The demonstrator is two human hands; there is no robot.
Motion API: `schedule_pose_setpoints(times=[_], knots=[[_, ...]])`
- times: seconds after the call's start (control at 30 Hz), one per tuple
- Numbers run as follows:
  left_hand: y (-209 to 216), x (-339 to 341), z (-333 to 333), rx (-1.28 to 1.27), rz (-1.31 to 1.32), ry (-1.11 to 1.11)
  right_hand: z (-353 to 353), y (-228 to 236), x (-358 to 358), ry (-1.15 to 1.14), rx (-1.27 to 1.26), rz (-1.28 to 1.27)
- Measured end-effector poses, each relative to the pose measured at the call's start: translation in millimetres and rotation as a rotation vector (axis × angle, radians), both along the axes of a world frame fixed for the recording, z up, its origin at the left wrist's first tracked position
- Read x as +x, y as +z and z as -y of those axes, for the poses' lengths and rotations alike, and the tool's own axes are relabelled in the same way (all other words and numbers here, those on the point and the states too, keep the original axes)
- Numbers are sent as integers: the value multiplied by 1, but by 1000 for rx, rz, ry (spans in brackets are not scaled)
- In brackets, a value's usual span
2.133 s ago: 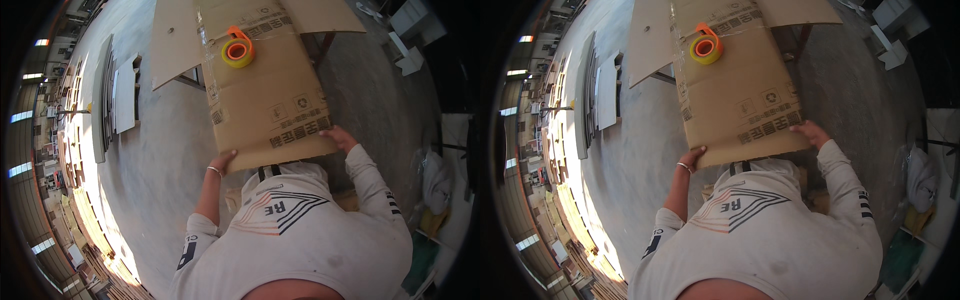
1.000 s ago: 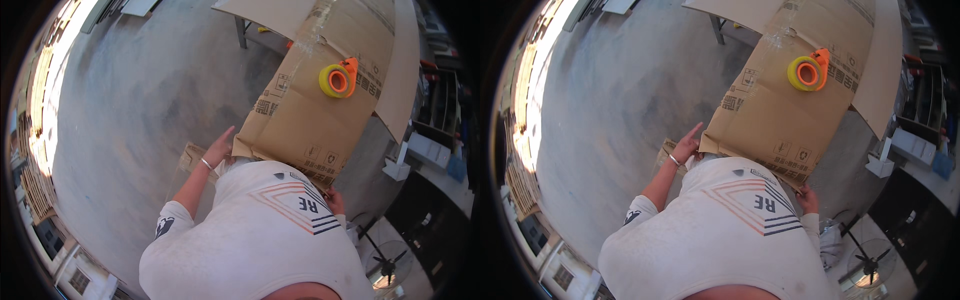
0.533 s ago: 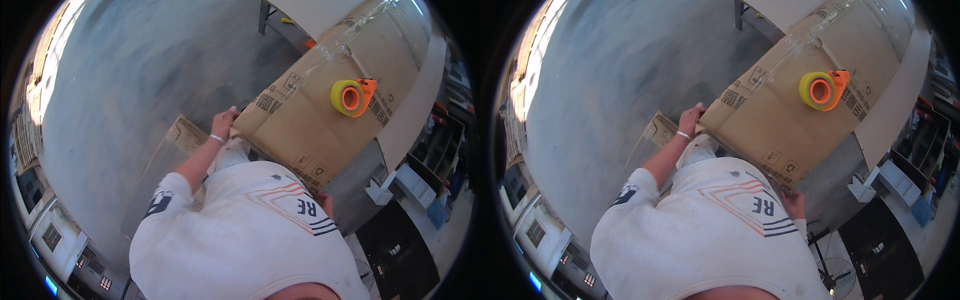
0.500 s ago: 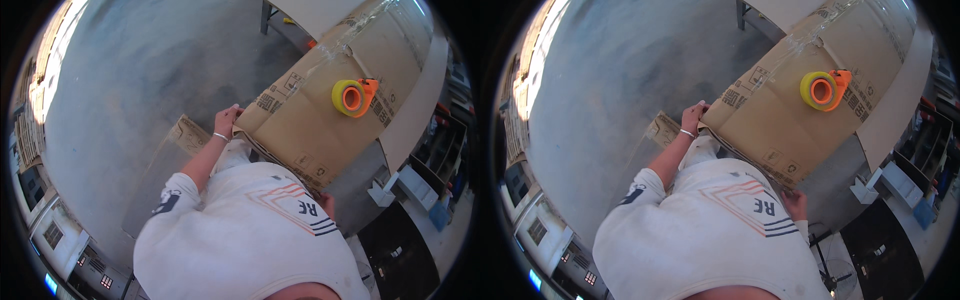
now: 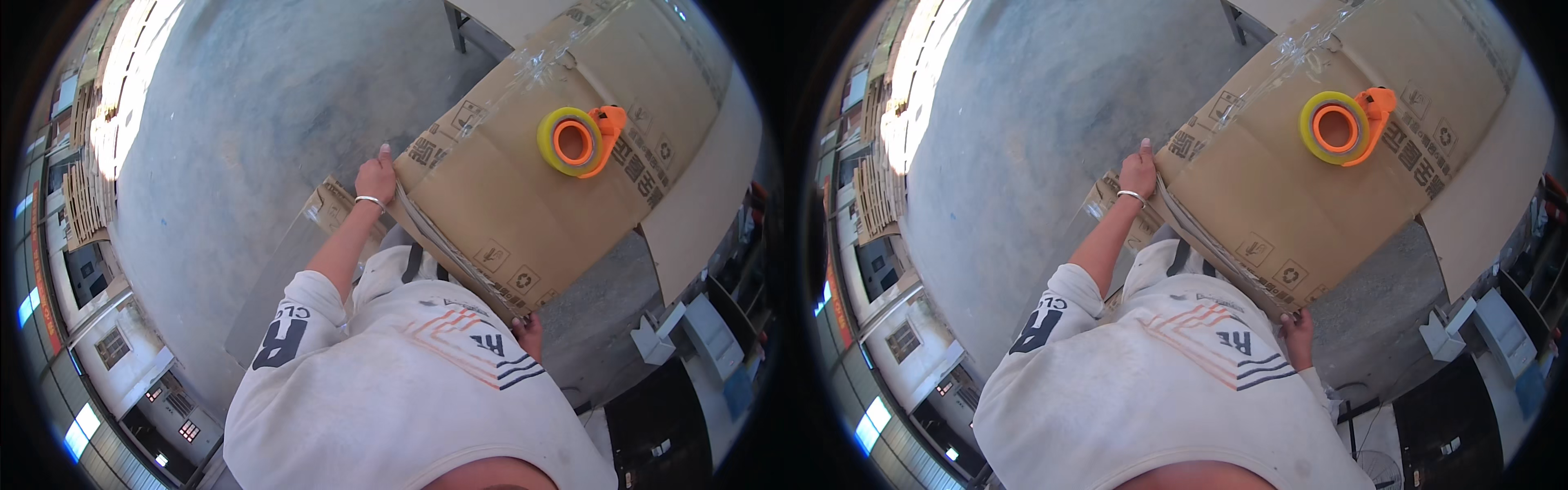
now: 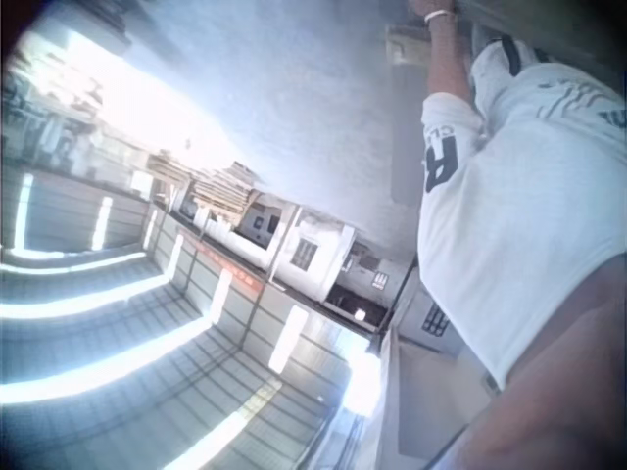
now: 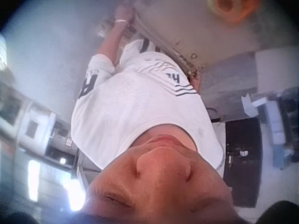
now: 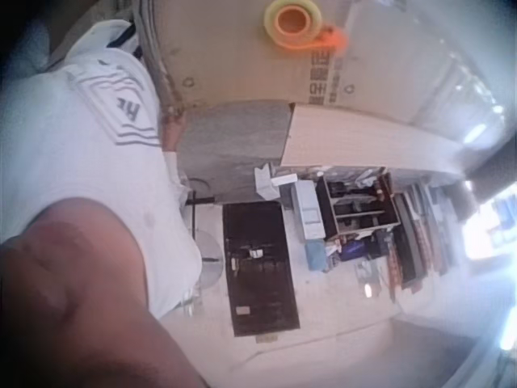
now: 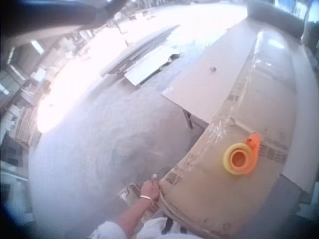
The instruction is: The person folds a large cardboard sheet on a work table and secures the seams with clear packing tape using a handheld tape dispenser. The person then lifts the taped package and places it on the floor next to other similar packages.
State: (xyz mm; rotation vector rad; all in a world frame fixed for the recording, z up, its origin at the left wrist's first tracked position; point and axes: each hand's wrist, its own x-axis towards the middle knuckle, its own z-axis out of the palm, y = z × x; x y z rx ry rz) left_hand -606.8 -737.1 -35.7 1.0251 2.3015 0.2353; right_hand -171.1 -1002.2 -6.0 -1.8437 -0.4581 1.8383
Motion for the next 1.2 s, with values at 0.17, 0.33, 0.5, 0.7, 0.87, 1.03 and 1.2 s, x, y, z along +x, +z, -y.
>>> schedule_pose_setpoints(times=[0.17, 0.33, 0.5, 0.7, 0.87, 1.03, 1.2], knots=[[22, 16, -9, -67, -71, 56, 11, -12, 11, 210, 37, 86], [10, 12, 12, 206, 17, 100, 14, -16, 16, 282, 118, 177], [9, 21, 28, 325, -43, -203, 28, -31, 21, 186, 85, 213], [25, 27, 16, 120, -85, -146, -126, 41, 35, 989, 130, 939], [26, 22, 21, 103, -99, -105, -313, 55, -28, 84, 643, 1061], [16, 40, 20, 361, -118, -169, -420, -6, 30, 225, 491, 1031], [-28, 4, 58, 861, 77, 240, -370, 53, -87, 473, 1121, 1160]])
